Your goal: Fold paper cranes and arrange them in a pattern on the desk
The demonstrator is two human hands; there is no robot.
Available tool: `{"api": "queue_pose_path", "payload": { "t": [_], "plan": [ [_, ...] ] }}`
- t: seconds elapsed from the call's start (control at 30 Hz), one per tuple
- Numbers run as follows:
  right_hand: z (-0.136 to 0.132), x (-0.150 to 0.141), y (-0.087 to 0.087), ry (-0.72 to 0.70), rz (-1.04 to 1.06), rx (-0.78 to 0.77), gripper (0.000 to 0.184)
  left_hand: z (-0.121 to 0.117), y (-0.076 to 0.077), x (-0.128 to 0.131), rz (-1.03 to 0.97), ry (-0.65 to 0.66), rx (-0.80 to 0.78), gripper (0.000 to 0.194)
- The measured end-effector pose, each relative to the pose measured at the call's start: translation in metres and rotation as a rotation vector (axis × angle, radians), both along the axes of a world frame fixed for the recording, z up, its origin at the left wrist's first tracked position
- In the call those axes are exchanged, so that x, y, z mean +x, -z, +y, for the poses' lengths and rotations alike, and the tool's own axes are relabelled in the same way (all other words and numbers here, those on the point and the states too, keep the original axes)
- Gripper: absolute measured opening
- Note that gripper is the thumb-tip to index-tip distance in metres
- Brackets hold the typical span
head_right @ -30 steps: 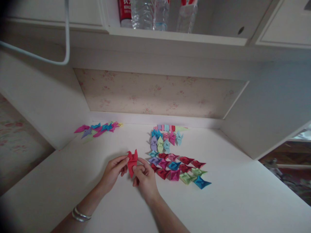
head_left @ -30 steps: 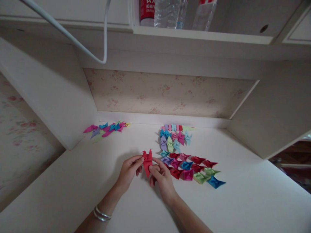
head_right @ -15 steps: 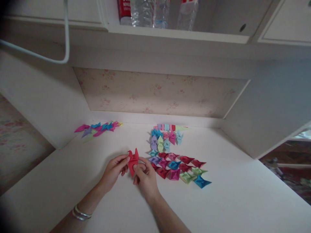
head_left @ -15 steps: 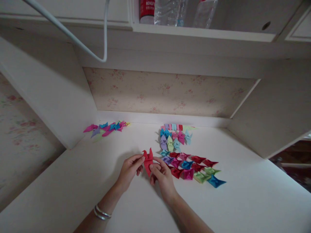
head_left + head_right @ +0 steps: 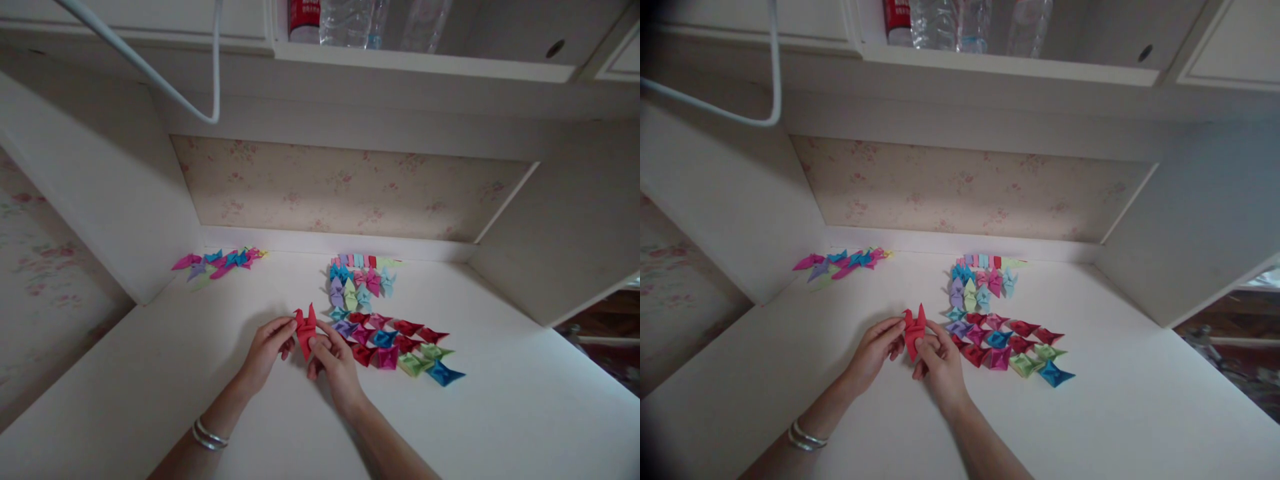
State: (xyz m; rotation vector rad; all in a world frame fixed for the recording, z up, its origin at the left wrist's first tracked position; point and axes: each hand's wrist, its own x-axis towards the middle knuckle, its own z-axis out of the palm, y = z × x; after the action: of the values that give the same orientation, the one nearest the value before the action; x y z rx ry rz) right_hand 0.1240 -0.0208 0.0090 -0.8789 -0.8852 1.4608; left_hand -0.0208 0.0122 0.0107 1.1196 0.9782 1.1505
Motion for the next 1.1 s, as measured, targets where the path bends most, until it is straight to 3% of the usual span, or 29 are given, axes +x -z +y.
{"api": "queue_pose_path", "payload": {
  "t": [0.37,0.6,1.1],
  "plan": [
    [0.0001,-0.0001,-0.0001,0.028,-0.025,0.041,0.046,-0.0018,-0.0072,0.0002,0.035,-0.029,0.019,0.026],
    [-0.0008,0.0004,0.0007,0.020,-0.049,0.036,0.060,-0.0026,-0.0068,0.0001,0.067,-0.018,0.009,0.028],
    [-0.0008,0.0005,0.0020,0.000,-0.023,0.060,0.045,-0.0011,-0.0060,-0.0008,0.092,-0.024,0.003,0.031]
  ]
}}
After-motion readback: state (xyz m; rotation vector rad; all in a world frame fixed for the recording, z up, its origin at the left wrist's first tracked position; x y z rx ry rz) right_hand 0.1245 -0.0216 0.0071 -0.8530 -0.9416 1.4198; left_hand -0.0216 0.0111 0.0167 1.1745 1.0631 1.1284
